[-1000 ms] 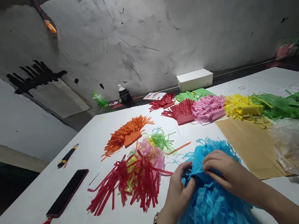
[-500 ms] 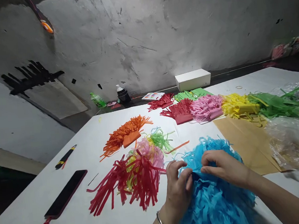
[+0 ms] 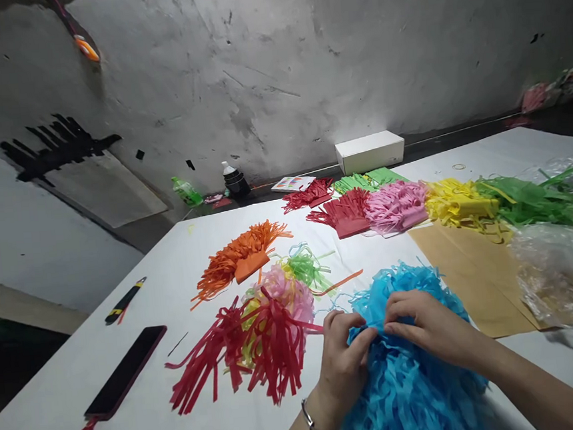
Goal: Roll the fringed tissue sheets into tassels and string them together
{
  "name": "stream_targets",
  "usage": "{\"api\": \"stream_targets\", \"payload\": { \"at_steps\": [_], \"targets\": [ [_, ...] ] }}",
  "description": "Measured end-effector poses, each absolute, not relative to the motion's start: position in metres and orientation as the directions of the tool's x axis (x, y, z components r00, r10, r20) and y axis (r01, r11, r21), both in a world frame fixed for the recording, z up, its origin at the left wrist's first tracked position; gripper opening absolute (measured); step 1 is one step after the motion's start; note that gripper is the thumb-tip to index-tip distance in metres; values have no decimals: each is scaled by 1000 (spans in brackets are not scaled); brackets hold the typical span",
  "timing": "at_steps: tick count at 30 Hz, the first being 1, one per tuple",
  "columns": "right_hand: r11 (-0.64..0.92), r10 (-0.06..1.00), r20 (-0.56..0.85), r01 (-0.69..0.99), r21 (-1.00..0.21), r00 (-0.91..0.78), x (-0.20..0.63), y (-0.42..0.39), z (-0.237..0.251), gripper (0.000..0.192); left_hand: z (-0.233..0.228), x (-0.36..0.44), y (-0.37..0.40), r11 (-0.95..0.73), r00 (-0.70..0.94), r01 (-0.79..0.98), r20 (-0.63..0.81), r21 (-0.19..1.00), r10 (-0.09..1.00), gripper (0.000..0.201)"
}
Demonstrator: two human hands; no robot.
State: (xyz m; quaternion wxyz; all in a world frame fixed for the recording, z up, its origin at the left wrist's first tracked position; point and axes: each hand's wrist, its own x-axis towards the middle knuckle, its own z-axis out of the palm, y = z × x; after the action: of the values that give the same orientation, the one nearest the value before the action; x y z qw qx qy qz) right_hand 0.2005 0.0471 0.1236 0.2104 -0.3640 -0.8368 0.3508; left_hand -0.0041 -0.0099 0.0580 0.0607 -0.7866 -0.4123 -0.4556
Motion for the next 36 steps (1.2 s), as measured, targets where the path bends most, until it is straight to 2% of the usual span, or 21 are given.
{"api": "stream_targets", "payload": {
  "at_steps": [6, 13, 17, 22, 25, 29, 31, 33, 36],
  "targets": [
    [471, 754, 72, 460, -753, -653, 201, 47, 120, 21, 60, -4, -10, -679, 278, 695, 783, 236, 557, 35],
    [552, 747, 136, 493, -672, -651, 200, 45, 117, 17, 62, -4, -12, -686, 333, 712, 788, 149, 518, 40],
    [664, 704, 239, 499, -557, -669, 198, 42, 112, 17, 65, -3, -13, -650, 354, 752, 765, 109, 538, 29],
    [791, 611, 369, 522, -320, -701, 194, 39, 103, 29, 63, -3, -13, -635, 345, 765, 767, 105, 542, 19],
    [815, 577, 391, 534, -224, -717, 191, 36, 100, 21, 59, -4, -14, -623, 334, 774, 764, 113, 553, 18],
    [835, 542, 369, 534, -132, -755, 183, 36, 99, 34, 58, -3, -16, -623, 344, 774, 752, 111, 562, 18],
    [845, 525, 340, 525, -100, -780, 180, 39, 102, 24, 59, -2, -16, -625, 351, 774, 753, 102, 557, 21],
    [835, 539, 318, 543, -84, -780, 178, 43, 106, 14, 61, -1, -17, -631, 358, 771, 761, 85, 541, 22],
    [756, 636, 332, 649, -86, -697, 180, 48, 112, 22, 63, -1, -19, -645, 388, 763, 762, 50, 518, 23]
  ]
}}
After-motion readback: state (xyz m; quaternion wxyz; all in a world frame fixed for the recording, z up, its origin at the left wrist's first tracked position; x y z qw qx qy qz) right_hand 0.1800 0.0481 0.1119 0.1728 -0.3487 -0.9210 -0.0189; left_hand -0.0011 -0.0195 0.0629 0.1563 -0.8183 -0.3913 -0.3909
